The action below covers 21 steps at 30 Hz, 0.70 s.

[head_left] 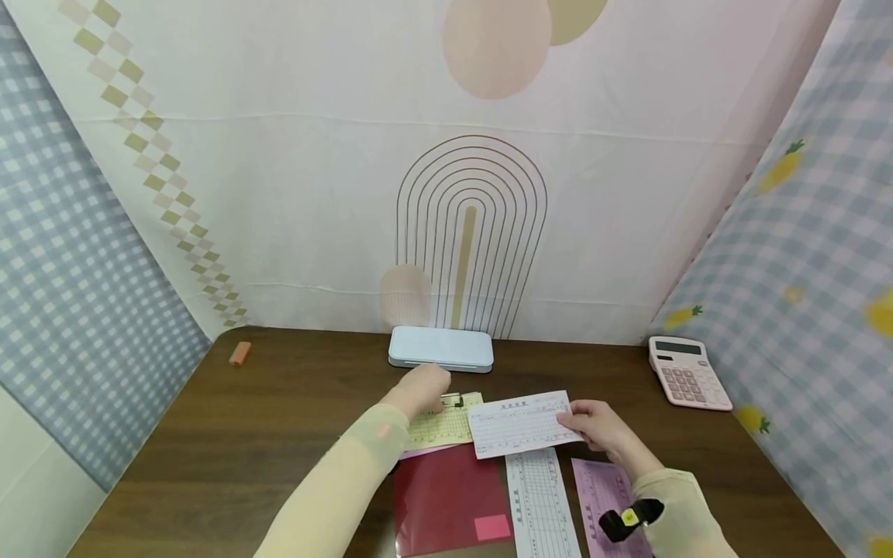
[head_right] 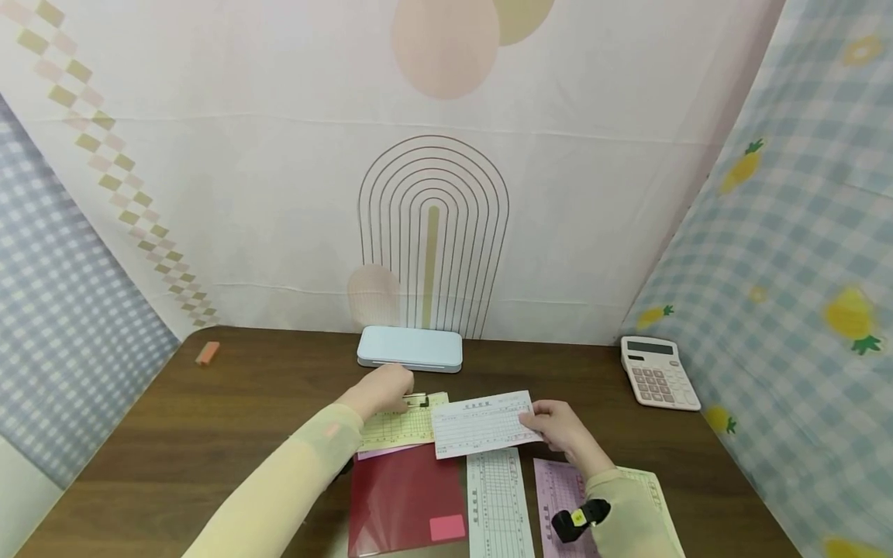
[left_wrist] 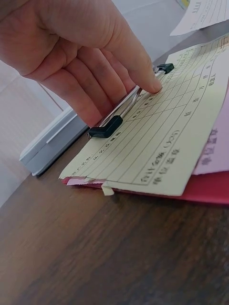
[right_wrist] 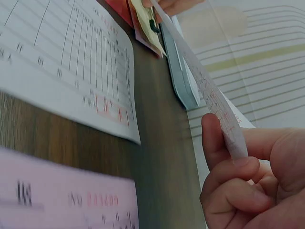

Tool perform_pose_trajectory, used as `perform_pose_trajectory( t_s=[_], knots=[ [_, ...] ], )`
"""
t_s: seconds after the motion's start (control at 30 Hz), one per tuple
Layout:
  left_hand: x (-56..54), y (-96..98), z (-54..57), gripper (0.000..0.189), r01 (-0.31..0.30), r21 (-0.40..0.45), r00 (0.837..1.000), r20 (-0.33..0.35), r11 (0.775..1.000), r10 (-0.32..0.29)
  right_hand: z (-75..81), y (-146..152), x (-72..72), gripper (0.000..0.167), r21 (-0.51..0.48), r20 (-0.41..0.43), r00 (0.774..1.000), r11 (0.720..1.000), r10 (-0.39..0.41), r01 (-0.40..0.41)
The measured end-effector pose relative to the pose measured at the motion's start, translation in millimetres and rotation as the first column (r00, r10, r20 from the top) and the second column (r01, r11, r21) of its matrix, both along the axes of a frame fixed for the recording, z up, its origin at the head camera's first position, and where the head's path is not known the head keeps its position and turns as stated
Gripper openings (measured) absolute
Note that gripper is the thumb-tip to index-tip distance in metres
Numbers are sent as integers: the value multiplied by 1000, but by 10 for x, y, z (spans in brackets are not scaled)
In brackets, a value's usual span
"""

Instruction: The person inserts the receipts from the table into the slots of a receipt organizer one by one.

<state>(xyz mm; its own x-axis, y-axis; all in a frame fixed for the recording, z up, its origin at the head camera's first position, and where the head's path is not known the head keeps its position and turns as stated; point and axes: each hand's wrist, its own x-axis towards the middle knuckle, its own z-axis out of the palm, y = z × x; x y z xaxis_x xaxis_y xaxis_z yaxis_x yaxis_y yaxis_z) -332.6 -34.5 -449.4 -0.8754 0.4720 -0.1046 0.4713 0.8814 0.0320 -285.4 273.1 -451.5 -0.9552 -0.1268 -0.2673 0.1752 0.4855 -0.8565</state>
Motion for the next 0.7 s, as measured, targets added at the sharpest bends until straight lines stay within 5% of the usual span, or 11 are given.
perform_pose_trajectory(
  t_s=[0.7],
  knots=[
    [14,11,32,20,-6,-24,1000,7,1000,7,-181,-550,-17,17,-30,26,997,997,77,-76]
  ],
)
